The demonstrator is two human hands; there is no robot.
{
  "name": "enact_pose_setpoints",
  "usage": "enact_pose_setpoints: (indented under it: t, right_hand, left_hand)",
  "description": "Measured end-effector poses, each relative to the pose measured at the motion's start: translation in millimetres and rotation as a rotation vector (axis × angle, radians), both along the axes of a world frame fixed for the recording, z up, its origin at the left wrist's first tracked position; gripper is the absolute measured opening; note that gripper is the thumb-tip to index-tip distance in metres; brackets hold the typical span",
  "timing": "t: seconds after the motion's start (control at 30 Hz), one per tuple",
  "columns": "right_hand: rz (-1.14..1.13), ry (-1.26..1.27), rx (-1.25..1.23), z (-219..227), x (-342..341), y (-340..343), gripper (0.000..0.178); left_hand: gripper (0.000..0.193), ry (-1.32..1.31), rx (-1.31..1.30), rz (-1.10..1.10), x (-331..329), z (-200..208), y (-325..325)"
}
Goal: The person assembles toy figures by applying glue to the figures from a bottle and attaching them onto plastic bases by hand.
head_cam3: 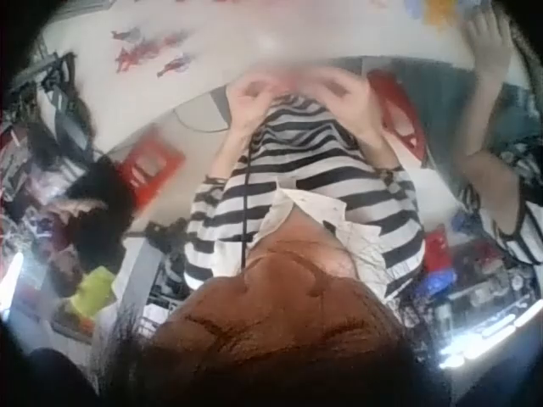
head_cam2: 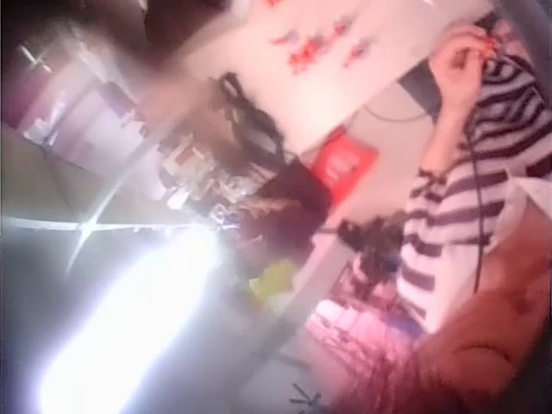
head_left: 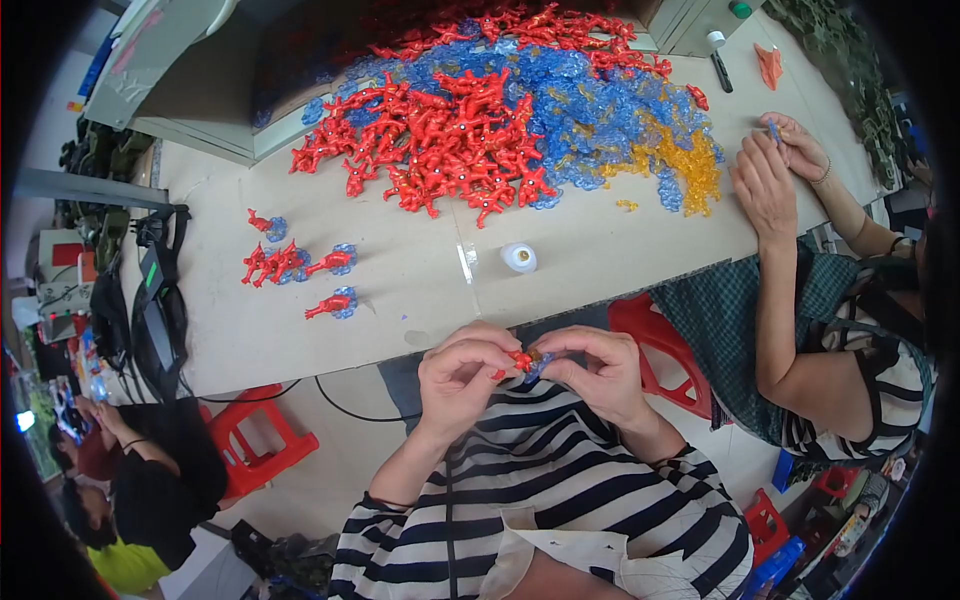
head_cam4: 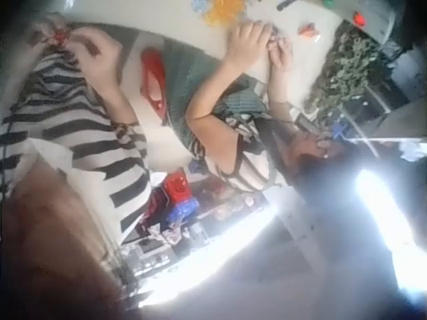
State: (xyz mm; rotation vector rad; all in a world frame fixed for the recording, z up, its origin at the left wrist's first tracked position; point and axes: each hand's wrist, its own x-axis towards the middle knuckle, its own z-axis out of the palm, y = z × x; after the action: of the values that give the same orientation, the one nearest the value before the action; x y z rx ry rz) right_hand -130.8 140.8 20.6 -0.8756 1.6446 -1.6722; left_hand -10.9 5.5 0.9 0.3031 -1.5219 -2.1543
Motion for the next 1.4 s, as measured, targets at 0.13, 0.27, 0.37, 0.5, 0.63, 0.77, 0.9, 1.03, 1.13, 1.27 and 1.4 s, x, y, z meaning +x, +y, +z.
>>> enact_pose_setpoints:
  t: [0.13,0.27,0.37,0.5,0.63,0.77,0.9,1.03,1.13,1.27,1.4]
  right_hand:
    - [-0.061,0.119,0.030,3,6,-3,0.019]
    - [-0.090,0.257,-0.036,2,10,-7,0.019]
    - [-0.098,0.363,-0.091,5,13,-9,0.021]
    - [-0.101,0.408,-0.083,10,16,-9,0.021]
    - [-0.136,0.422,-0.127,13,17,-12,0.023]
    - [-0.111,0.524,-0.187,12,14,-12,0.026]
    - [-0.073,0.630,-0.178,13,12,-9,0.022]
    - [-0.043,0.649,-0.206,11,13,-8,0.021]
    - [-0.033,0.626,-0.225,6,12,-7,0.020]
    - [-0.019,0.576,-0.283,-1,9,-8,0.026]
    - [-0.020,0.476,-0.303,-12,5,-8,0.017]
  left_hand:
    - [0.012,0.029,0.040,0.038,-1,-2,2]
    - [0.014,0.011,0.117,0.015,0,-6,2]
    - [0.016,0.007,0.288,-0.018,2,-7,2]
    - [0.018,0.078,0.451,-0.078,-1,-10,0]
    - [0.018,0.180,0.428,-0.087,-5,-18,-1]
    - [0.016,0.225,0.446,-0.158,-5,-18,-4]
    - [0.016,0.215,0.440,-0.229,-3,-20,-7]
    - [0.017,0.204,0.345,-0.303,-2,-20,-15]
    - [0.017,0.113,0.404,-0.354,0,-19,-17]
    - [0.013,-0.005,0.320,-0.337,5,-5,-18]
    - [0.011,-0.095,0.265,-0.257,2,13,-10]
